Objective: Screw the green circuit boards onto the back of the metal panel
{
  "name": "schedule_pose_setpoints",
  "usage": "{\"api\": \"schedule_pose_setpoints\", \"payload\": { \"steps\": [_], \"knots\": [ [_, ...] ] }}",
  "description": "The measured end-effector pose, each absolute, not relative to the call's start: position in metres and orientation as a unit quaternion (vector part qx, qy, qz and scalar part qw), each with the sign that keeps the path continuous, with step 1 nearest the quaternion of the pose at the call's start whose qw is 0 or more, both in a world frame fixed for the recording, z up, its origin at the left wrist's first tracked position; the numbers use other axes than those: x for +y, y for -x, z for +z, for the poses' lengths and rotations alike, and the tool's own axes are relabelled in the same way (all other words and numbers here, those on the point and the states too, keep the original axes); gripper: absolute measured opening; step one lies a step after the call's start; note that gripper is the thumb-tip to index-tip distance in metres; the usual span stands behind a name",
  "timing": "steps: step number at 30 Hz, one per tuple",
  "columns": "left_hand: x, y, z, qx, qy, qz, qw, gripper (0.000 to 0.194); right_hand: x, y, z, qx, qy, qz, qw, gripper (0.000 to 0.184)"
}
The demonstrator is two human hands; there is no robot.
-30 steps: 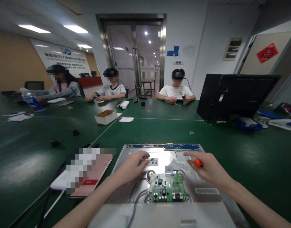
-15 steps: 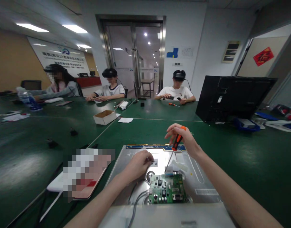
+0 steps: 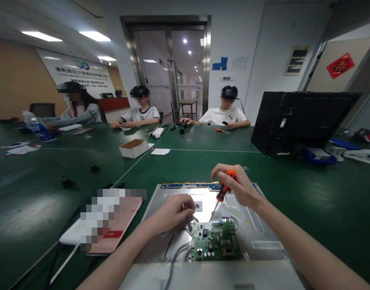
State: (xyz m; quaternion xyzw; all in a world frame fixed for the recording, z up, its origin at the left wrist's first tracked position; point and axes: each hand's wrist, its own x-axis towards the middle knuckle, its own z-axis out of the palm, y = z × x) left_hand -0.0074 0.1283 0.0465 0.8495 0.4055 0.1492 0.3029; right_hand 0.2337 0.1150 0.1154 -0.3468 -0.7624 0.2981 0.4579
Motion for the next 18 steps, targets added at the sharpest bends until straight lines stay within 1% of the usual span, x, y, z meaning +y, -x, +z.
{"api": "schedule_pose_setpoints", "payload": {
  "steps": [8, 14, 18],
  "knots": [
    [0.1209, 0.0033, 0.0461, 0.375, -0.842, 0.111, 0.372, 0.009, 0.1084, -0.2294, 0.1188, -0.776, 0.332, 0.302, 0.443, 0.036],
    [0.1255, 0.0060, 0.0439, 0.379, -0.830, 0.116, 0.392, 0.014, 0.1075, -0.2267, 0.1152, -0.781, 0.328, 0.312, 0.431, 0.036],
    [0.1268, 0.0073, 0.0444, 0.373, -0.828, 0.119, 0.402, 0.013, 0.1073, -0.2250, 0.1138, -0.778, 0.327, 0.326, 0.426, 0.037]
  ]
}}
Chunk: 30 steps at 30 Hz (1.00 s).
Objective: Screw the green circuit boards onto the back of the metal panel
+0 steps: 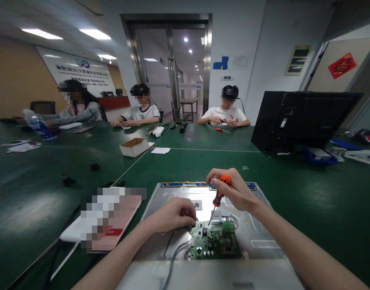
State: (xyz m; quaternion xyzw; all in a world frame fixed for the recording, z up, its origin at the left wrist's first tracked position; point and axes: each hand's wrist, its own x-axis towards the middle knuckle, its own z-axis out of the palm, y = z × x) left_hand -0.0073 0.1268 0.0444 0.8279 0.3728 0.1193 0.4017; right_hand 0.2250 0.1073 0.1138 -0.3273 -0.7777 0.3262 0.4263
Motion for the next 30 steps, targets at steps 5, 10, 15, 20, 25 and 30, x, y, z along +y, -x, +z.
{"api": "schedule_pose_setpoints", "payload": {
  "steps": [5, 10, 15, 20, 25, 30],
  "knots": [
    [0.129, 0.009, 0.047, 0.362, -0.825, 0.124, 0.415, 0.009, 0.108, -0.225, 0.111, -0.773, 0.326, 0.346, 0.421, 0.037],
    [0.130, 0.009, 0.049, 0.350, -0.825, 0.131, 0.424, 0.009, 0.108, -0.225, 0.110, -0.770, 0.323, 0.354, 0.420, 0.036],
    [0.130, 0.009, 0.053, 0.336, -0.826, 0.127, 0.433, 0.006, 0.108, -0.226, 0.112, -0.773, 0.322, 0.350, 0.421, 0.034],
    [0.129, 0.008, 0.050, 0.338, -0.823, 0.126, 0.438, 0.006, 0.108, -0.225, 0.112, -0.770, 0.324, 0.358, 0.416, 0.033],
    [0.127, 0.008, 0.042, 0.360, -0.813, 0.115, 0.444, 0.011, 0.107, -0.224, 0.112, -0.768, 0.322, 0.371, 0.410, 0.034],
    [0.128, 0.008, 0.041, 0.367, -0.809, 0.117, 0.443, 0.014, 0.106, -0.223, 0.111, -0.766, 0.323, 0.371, 0.413, 0.034]
  ]
}}
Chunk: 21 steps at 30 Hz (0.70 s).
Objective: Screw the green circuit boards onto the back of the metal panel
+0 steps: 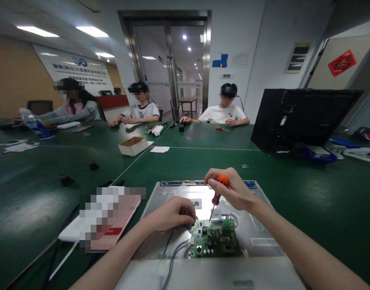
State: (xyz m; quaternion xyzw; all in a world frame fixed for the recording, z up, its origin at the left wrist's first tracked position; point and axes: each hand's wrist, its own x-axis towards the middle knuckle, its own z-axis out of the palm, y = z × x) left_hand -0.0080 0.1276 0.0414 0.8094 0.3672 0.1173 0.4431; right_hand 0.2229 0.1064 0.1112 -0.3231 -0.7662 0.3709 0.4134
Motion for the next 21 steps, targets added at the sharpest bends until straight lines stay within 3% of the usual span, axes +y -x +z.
{"api": "schedule_pose_setpoints", "payload": {
  "steps": [14, 21],
  "knots": [
    [0.1278, 0.0075, 0.0422, 0.375, -0.811, 0.119, 0.433, 0.015, 0.1086, -0.2155, 0.1159, -0.723, 0.342, 0.395, 0.452, 0.034],
    [0.1293, 0.0070, 0.0438, 0.374, -0.814, 0.118, 0.429, 0.015, 0.1152, -0.2143, 0.1133, -0.672, 0.347, 0.481, 0.444, 0.039]
  ]
}}
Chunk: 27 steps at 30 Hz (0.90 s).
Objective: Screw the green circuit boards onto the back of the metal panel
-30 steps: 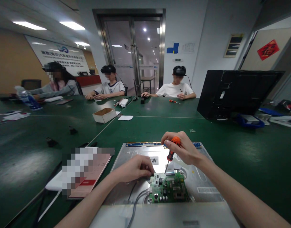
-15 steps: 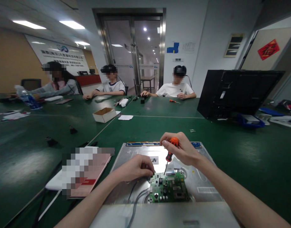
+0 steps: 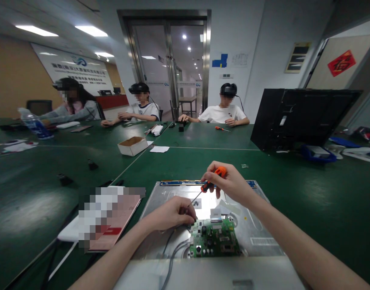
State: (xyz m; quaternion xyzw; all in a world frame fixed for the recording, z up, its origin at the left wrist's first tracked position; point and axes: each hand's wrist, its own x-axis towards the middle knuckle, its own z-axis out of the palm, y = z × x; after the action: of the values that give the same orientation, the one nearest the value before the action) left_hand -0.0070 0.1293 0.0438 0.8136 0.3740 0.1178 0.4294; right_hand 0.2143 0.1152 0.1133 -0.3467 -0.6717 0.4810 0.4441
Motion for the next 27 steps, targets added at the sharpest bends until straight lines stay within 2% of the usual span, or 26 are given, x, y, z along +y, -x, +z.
{"api": "schedule_pose_setpoints", "payload": {
  "steps": [6, 13, 21, 27],
  "knots": [
    [0.130, 0.007, 0.042, 0.370, -0.815, 0.122, 0.429, 0.016, 0.118, -0.216, 0.113, -0.655, 0.338, 0.525, 0.425, 0.034],
    [0.129, 0.007, 0.042, 0.362, -0.819, 0.131, 0.426, 0.012, 0.117, -0.216, 0.110, -0.654, 0.316, 0.532, 0.435, 0.042],
    [0.130, 0.007, 0.048, 0.338, -0.824, 0.137, 0.433, 0.007, 0.108, -0.208, 0.108, -0.739, 0.339, 0.397, 0.426, 0.035],
    [0.130, 0.006, 0.047, 0.345, -0.822, 0.141, 0.431, 0.005, 0.106, -0.204, 0.106, -0.771, 0.349, 0.353, 0.398, 0.034]
  ]
}}
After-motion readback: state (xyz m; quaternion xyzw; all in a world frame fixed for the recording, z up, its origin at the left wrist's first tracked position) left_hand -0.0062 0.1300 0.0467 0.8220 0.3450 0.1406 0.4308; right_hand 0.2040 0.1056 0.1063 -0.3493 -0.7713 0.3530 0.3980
